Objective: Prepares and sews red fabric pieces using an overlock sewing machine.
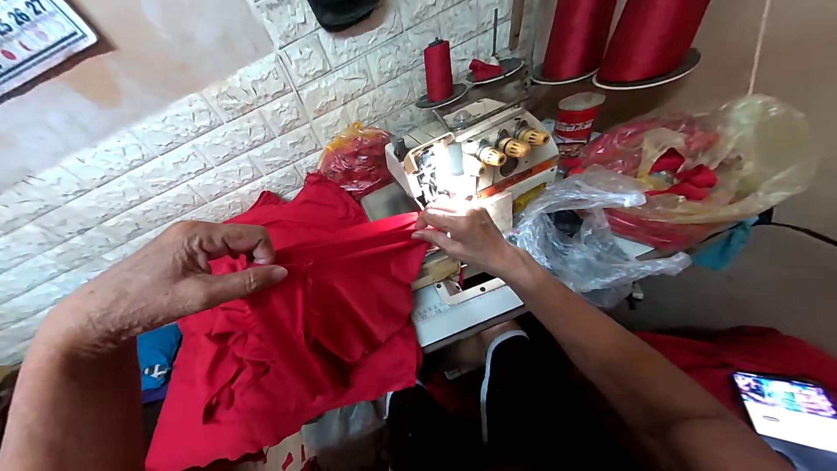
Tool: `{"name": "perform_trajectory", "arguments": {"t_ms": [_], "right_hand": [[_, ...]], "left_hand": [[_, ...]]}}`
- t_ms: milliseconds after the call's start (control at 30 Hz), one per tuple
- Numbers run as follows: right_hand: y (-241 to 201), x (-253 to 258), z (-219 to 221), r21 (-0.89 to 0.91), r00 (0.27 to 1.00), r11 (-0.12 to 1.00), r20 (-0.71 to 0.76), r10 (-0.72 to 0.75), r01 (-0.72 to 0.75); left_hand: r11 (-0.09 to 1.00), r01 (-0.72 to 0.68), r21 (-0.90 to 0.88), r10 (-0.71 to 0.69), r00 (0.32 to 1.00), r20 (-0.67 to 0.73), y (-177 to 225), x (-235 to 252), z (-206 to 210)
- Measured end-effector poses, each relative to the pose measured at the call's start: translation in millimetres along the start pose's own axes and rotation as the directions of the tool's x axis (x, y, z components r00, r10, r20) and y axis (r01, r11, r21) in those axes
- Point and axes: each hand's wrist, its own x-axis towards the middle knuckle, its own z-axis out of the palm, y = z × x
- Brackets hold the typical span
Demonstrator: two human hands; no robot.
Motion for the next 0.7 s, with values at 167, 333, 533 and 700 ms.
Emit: {"name": "perform_trajectory", "arguments": {"t_ms": [167,333,533,700], "right_hand": [[4.0,-2.7,1.3,0.024,0.999,0.999,-0.038,-0.038,0.038],[7.9,-1.7,-3.8,-0.017,0.993,0.998,0.101,-0.056,0.058],[6.2,-5.9,-13.7,0.071,0.983,0.988,0.131,0.129,-0.139],[-14.7,8.6,-8.6,0.229,0.989,0.964,0.087,0.119,-0.136]], "left_hand": [[0.998,-0.022,-0.061,0.023,1.0,0.012,-3.3,-0.6,-0.6],[0.996,-0.039,-0.079,0.041,0.999,0.021,-2.4,-1.6,-0.8],[0.994,-0.049,-0.099,0.049,0.999,-0.005,2.3,-4.8,0.7],[0.992,-0.067,-0.107,0.066,0.998,-0.011,5.5,-6.1,2.1]]}}
